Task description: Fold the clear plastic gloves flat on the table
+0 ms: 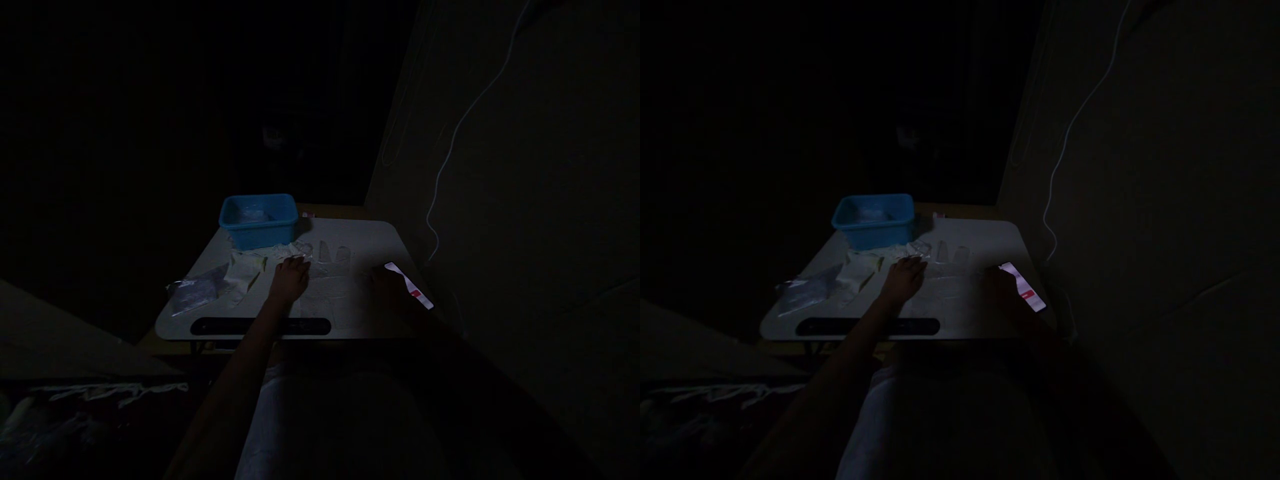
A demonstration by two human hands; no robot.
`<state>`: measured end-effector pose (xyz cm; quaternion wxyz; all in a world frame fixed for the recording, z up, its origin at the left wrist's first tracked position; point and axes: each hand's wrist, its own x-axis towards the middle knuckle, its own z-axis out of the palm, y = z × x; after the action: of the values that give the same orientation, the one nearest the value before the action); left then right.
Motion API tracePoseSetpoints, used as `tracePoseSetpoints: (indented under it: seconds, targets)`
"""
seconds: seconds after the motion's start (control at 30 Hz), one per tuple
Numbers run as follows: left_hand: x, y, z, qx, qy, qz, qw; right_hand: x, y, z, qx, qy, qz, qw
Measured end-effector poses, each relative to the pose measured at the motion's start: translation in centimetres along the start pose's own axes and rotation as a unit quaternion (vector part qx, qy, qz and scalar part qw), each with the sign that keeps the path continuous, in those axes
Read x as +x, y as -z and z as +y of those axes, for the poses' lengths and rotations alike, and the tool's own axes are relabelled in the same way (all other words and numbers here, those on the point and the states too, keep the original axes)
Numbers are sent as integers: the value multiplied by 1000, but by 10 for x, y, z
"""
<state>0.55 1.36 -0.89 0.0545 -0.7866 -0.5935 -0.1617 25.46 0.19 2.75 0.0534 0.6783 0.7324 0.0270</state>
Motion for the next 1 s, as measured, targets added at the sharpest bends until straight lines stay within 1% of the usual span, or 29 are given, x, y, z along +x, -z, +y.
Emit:
tracePoseSetpoints:
  seconds: [0.1,0.2,0.33,0.4,0.47,0.5,0.53,0.6,0.67,0.77,0.83,0.93,1.0]
  targets:
    - [0,-2,-1,-1,-4,5,1000,-3,-1,2,-2,-7,4,1000]
    - [0,-2,-1,-2,-4,10,1000,-8,0,1,21,-13,23,999]
    - [0,-3,-1,-1,-7,16,1000,-11,1,-1,129,-7,65,990]
    - [0,-3,-2,0,-8,17,1000,-9,-2,-1,219,4,111,969]
    - [0,-3,-2,2,-11,18,1000,-7,-9,-2,324,20,170,930]
    - [0,-3,-2,2,-12,18,1000,-6,-14,-3,373,31,188,908]
    - [0,-3,-2,1,-12,17,1000,-5,-19,-4,411,36,197,889]
    - [0,-2,-2,0,-10,13,1000,-5,-30,-7,461,35,195,865]
    - [0,-1,-2,-1,-5,9,1000,-4,-38,-10,474,25,199,857]
    - [0,-1,-2,0,-5,8,1000,-4,-44,-14,463,17,226,857]
    - [0,0,-1,3,-4,7,1000,-6,-44,-16,458,55,234,856]
    - [0,0,-1,6,0,7,1000,-11,-43,-19,438,145,233,856]
    - [0,1,-1,7,0,5,1000,-15,-43,-22,417,177,235,860]
